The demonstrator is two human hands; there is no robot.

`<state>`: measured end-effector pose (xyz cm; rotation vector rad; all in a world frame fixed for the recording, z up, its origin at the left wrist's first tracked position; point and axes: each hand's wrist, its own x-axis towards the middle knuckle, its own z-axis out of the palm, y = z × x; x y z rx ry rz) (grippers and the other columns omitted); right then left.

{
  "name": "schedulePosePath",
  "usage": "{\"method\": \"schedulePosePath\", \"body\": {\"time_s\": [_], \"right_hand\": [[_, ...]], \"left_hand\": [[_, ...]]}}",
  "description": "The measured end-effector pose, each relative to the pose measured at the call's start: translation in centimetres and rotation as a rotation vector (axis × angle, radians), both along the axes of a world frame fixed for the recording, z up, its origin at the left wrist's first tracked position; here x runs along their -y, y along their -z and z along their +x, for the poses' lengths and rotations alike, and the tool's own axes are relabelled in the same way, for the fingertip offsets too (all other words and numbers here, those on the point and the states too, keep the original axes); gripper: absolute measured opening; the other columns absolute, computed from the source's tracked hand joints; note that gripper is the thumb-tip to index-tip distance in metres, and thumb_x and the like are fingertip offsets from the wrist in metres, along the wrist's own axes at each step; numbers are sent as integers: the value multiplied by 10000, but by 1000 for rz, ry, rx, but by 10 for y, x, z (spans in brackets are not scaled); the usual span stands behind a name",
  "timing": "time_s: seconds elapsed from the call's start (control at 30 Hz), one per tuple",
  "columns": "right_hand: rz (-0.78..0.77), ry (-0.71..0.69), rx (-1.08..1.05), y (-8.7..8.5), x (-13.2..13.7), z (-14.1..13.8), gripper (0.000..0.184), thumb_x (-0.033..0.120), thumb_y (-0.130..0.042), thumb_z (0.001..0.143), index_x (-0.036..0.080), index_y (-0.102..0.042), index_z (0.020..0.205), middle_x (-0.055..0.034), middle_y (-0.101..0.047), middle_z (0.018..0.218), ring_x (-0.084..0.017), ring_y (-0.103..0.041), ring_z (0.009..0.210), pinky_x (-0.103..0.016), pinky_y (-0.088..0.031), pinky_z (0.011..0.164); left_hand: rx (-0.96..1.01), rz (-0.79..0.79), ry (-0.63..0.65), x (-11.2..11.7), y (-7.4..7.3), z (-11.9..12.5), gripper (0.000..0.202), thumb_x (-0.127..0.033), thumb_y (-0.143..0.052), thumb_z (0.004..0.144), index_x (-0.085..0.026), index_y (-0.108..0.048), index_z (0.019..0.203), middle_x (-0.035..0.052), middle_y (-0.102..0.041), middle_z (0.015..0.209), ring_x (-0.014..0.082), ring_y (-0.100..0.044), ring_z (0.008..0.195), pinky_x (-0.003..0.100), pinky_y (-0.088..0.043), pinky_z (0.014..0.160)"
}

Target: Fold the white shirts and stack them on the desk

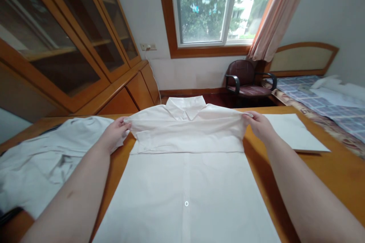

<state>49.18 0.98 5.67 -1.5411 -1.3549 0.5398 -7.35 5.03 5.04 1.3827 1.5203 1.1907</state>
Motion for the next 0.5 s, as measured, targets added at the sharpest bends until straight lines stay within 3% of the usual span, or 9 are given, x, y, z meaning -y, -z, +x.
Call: {"method": "schedulePosePath", "body": {"time_s": [0.07,0.17,0.3,0.4,0.5], "right_hand": [[-84,-121,-15,-3,23,6,432,618,-641,660,205,-669,787,-85,-681,838,-217,-585,790,-316,-463,739],[-212,-202,8,-1,59,5,438,615,-657,627,209,-677,791,-92,-691,835,-246,-611,809,-350,-481,773],[-300,-342,268,14,96,-16,331,443,-601,709,232,-696,945,-84,-687,1026,-272,-620,962,-384,-472,892],[-265,-393,502,32,109,-36,443,270,-545,731,242,-624,1166,-75,-621,1207,-265,-586,1077,-393,-445,953],[-228,-364,685,47,104,-47,536,161,-472,735,236,-573,1256,-64,-533,1332,-250,-515,1194,-398,-378,1035]], "left_hand": [[-117,-40,94,23,-9,-8,505,-436,-653,638,-204,-595,1083,55,-688,981,211,-635,892,304,-504,796],[-371,-73,262,59,-14,-12,416,-418,-657,632,-216,-671,995,49,-698,989,239,-626,961,289,-490,841],[-657,-120,488,98,-4,5,302,-311,-518,727,-269,-701,963,27,-681,1062,222,-621,991,280,-468,886],[-846,-68,404,115,13,24,388,-272,-491,736,-269,-660,1087,52,-628,1183,230,-571,1098,308,-416,967],[-971,-72,286,115,28,36,497,-263,-478,755,-226,-564,1243,88,-553,1301,248,-513,1189,361,-356,1033]]}}
